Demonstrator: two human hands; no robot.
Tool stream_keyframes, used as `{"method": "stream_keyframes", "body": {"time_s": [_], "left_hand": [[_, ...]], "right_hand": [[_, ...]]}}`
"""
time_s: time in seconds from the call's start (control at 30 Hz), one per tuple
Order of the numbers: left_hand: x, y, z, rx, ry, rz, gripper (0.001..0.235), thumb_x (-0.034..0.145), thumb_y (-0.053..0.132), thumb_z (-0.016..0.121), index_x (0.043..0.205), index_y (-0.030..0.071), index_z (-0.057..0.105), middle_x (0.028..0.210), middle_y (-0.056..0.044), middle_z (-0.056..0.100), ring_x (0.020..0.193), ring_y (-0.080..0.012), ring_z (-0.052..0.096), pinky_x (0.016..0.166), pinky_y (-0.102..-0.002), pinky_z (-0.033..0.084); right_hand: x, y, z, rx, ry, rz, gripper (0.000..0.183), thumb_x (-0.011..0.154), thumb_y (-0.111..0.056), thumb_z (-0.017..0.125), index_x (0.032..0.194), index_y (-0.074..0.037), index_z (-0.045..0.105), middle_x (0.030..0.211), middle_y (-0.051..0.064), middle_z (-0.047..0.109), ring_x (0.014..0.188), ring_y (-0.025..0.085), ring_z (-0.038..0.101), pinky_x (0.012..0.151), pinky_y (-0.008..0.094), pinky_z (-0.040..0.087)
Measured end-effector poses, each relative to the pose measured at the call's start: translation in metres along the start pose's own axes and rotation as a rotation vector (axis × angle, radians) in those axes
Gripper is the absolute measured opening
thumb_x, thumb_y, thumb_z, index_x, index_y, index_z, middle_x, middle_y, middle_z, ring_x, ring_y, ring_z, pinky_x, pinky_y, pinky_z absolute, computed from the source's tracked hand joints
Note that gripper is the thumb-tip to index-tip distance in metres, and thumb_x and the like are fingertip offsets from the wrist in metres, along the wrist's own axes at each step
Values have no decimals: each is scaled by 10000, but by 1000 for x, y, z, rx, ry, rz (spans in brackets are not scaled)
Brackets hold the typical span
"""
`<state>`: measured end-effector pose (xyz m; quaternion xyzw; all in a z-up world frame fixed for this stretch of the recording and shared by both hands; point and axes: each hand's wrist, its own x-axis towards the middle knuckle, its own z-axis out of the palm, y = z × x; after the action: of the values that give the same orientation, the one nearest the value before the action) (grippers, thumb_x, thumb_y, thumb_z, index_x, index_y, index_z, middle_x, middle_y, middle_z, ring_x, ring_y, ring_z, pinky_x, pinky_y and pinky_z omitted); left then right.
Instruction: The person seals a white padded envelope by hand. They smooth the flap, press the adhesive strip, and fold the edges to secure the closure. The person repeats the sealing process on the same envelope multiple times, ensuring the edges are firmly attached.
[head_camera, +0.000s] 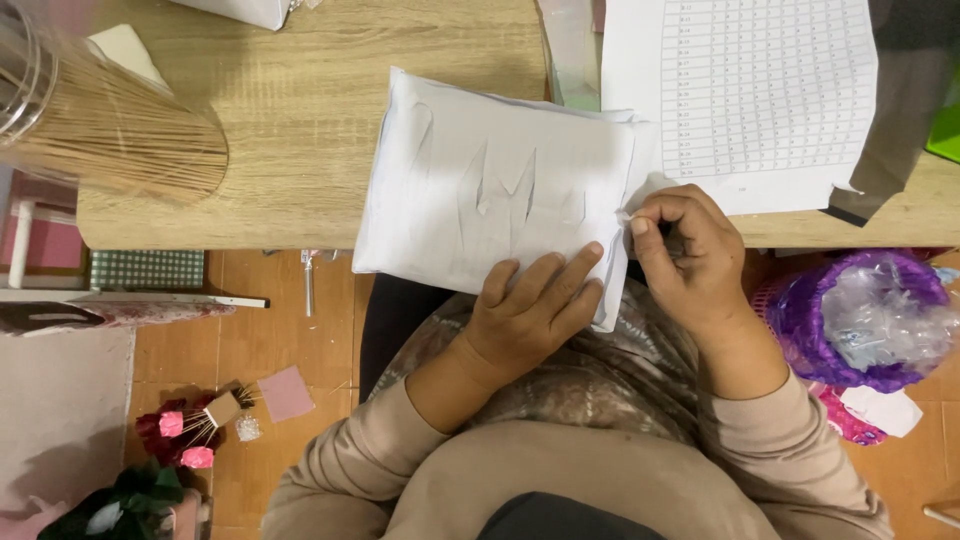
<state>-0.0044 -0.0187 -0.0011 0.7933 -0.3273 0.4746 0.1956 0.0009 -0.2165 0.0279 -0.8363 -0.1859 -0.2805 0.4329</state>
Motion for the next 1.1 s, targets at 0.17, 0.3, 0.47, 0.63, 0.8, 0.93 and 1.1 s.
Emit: {"method": "stream_keyframes", "body": {"time_s": [0.17, 0.3, 0.47, 0.63, 0.8, 0.93, 1.1], "left_hand": [[1, -1, 1, -1, 12, 6, 91, 1044, 239, 614, 953, 233, 609, 1213, 55, 743, 1037, -164, 590, 939, -372, 394], [1, -1, 0, -6, 1, 14, 91, 1047, 238, 604, 956, 228, 603, 1200, 50, 748, 1037, -169, 584, 942, -376, 387], [-5, -2, 1, -14, -12, 14, 69, 1062, 241, 564, 1013, 236, 613, 1266, 55, 728, 1070, -175, 573, 972, -395, 369], [-4, -2, 0, -11, -14, 18, 61, 1063, 239, 571, 1043, 246, 628, 1284, 60, 721, 1081, -175, 573, 988, -403, 364], [1, -3, -6, -5, -37, 26, 94, 1066, 239, 578, 1118, 271, 650, 1340, 53, 691, 1106, -175, 564, 997, -404, 356], [-4, -2, -6, 8, -82, 30, 203, 1087, 286, 525, 1243, 319, 650, 1384, 57, 662, 1131, -182, 544, 1018, -425, 336], [-8, -3, -5, -3, -116, 42, 249, 1091, 305, 508, 1300, 332, 641, 1402, 44, 648, 1157, -188, 536, 1036, -435, 324]], "right_hand": [[-5, 4, -8, 89, 49, 83, 56, 1036, 58, 648, 985, 74, 665, 849, 172, 642, 755, 260, 633, 688, 373, 519], [-12, 9, -10, 70, 71, 86, 58, 1034, 61, 656, 979, 74, 668, 843, 175, 644, 767, 286, 649, 675, 387, 518], [-16, 6, -13, 132, 102, 151, 62, 1036, 71, 658, 975, 79, 668, 855, 180, 645, 751, 244, 632, 656, 341, 512], [-17, 6, -14, 127, 108, 157, 60, 1029, 77, 665, 969, 79, 669, 859, 186, 650, 737, 246, 625, 641, 342, 508], [-23, 9, -15, 132, 114, 168, 55, 1033, 83, 661, 978, 81, 670, 873, 191, 652, 743, 235, 621, 648, 343, 510], [-26, 11, -15, 117, 121, 192, 66, 1027, 81, 671, 962, 72, 673, 859, 179, 649, 733, 225, 609, 644, 340, 499], [-27, 10, -16, 115, 124, 208, 62, 1029, 79, 670, 967, 69, 675, 855, 178, 642, 721, 216, 591, 638, 343, 492]]}}
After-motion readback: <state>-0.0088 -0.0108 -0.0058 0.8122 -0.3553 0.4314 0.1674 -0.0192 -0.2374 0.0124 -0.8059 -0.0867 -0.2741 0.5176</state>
